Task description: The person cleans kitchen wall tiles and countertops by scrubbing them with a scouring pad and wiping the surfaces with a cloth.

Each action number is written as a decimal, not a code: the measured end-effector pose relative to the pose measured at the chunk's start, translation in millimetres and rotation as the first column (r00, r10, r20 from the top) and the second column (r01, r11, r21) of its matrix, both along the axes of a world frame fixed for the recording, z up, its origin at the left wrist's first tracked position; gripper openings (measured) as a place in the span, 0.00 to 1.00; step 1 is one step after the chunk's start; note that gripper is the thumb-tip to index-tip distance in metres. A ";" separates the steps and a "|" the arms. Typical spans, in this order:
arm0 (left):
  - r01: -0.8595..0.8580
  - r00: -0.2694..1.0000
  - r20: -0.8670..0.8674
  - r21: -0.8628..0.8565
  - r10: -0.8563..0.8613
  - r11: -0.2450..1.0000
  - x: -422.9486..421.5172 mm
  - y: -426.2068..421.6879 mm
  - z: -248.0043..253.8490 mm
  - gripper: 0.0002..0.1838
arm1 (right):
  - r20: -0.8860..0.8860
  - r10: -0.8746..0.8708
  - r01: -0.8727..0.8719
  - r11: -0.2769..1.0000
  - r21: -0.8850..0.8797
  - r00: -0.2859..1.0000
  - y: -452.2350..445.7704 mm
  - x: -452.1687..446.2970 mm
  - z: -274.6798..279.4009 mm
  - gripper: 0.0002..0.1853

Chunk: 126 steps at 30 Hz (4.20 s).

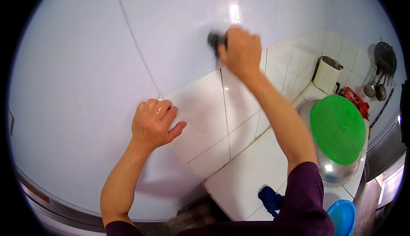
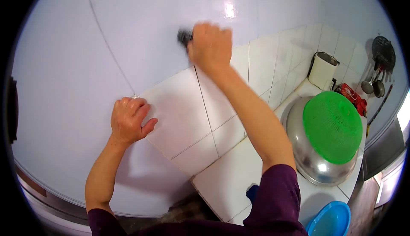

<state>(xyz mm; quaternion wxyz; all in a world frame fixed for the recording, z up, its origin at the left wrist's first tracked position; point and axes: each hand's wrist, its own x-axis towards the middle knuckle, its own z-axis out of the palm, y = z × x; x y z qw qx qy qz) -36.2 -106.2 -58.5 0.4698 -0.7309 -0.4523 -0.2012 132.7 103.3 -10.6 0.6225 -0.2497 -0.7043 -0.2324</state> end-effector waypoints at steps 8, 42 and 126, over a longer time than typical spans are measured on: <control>0.000 1.000 0.001 -0.016 0.000 1.000 -0.3 1.3 1.7 0.15 | -0.117 -0.112 0.112 0.994 -0.010 0.987 10.1 -1.4 21.3 0.12; -0.026 0.998 -0.053 0.033 0.028 0.999 4.4 7.8 5.7 0.13 | -0.124 -0.150 0.076 0.882 -0.466 0.981 43.2 29.6 -2.8 0.14; -0.042 0.999 -0.034 0.015 0.042 0.999 -2.5 -41.5 10.9 0.12 | -0.823 -0.127 -0.788 0.240 -0.567 0.553 -105.2 193.0 -370.3 0.14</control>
